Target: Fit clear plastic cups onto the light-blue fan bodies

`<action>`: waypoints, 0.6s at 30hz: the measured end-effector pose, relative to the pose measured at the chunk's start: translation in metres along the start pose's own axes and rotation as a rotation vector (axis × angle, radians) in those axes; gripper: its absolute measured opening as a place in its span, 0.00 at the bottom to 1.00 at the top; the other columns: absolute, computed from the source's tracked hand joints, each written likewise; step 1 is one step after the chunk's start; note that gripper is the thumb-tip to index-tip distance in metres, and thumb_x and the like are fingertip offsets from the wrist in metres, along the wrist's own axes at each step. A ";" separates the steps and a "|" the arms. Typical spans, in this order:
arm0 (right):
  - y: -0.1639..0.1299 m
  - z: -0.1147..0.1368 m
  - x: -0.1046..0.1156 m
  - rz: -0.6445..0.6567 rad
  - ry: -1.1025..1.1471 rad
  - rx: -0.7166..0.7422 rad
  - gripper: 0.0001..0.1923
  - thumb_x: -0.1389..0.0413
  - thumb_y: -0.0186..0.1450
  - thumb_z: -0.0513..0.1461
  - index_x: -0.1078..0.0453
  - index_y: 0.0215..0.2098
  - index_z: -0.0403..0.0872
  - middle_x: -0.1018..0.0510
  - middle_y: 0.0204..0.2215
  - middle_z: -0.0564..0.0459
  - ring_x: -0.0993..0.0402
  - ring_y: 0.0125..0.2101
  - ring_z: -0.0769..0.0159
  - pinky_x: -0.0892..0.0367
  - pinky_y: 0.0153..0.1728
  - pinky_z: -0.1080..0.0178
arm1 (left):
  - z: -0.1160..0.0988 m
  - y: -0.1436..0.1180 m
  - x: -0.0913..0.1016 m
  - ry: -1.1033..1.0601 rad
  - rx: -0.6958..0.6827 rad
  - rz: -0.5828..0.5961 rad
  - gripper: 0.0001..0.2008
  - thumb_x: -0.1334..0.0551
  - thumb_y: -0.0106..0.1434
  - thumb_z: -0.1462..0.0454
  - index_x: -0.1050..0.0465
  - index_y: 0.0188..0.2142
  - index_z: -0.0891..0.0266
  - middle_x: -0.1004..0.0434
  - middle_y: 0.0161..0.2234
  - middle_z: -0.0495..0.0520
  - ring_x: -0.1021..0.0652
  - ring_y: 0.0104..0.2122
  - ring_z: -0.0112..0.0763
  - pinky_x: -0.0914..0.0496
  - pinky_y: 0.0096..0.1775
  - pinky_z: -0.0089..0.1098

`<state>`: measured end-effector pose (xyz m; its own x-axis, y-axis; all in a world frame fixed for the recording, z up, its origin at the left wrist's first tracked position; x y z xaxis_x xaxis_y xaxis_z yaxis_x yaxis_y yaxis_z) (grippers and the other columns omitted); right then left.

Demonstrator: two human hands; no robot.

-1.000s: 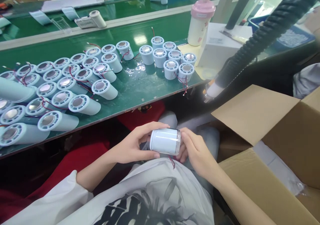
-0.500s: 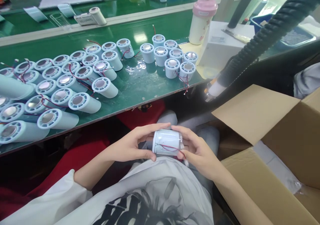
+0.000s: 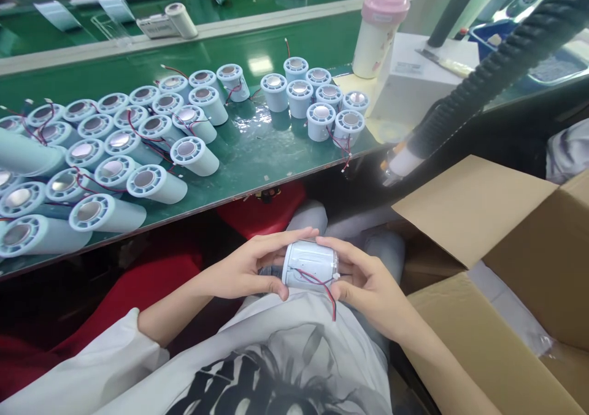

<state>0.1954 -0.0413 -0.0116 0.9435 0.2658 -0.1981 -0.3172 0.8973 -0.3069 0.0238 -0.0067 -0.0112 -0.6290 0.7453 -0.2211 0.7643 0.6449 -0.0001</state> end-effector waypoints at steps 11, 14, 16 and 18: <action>-0.010 -0.016 -0.001 0.027 -0.075 -0.008 0.26 0.32 0.61 0.41 0.27 0.57 0.62 0.17 0.41 0.56 0.20 0.31 0.65 0.23 0.37 0.63 | 0.005 -0.004 -0.002 0.171 -0.051 0.041 0.44 0.27 0.55 0.66 0.43 0.67 0.46 0.41 0.68 0.58 0.32 0.64 0.48 0.29 0.57 0.40; -0.009 -0.012 -0.002 0.043 -0.057 0.064 0.29 0.32 0.61 0.41 0.30 0.58 0.67 0.28 0.60 0.57 0.21 0.47 0.60 0.24 0.48 0.61 | -0.003 -0.003 -0.003 0.213 -0.169 -0.001 0.41 0.28 0.56 0.68 0.40 0.66 0.48 0.37 0.66 0.58 0.33 0.64 0.47 0.30 0.58 0.40; -0.007 -0.008 -0.004 0.058 0.016 0.089 0.33 0.33 0.61 0.44 0.36 0.62 0.69 0.34 0.65 0.57 0.28 0.57 0.58 0.27 0.54 0.59 | -0.008 -0.002 -0.004 0.273 -0.239 -0.029 0.41 0.30 0.56 0.71 0.40 0.66 0.50 0.34 0.64 0.59 0.31 0.63 0.45 0.32 0.60 0.40; -0.006 -0.004 -0.007 0.078 0.083 0.087 0.33 0.34 0.63 0.47 0.38 0.64 0.67 0.35 0.65 0.55 0.31 0.59 0.57 0.28 0.55 0.58 | -0.013 -0.001 -0.005 0.362 -0.300 -0.036 0.42 0.33 0.56 0.74 0.43 0.67 0.50 0.33 0.63 0.59 0.30 0.62 0.43 0.35 0.62 0.42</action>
<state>0.1905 -0.0497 -0.0126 0.9037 0.3095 -0.2959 -0.3767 0.9031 -0.2061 0.0239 -0.0086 0.0025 -0.7042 0.6982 0.1286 0.6998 0.6519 0.2921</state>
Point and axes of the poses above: each hand's wrist, its own y-axis towards the middle knuckle, its own x-axis out of the back of the hand, z = x × y, the point moved 6 cm from there along y, towards the middle knuckle
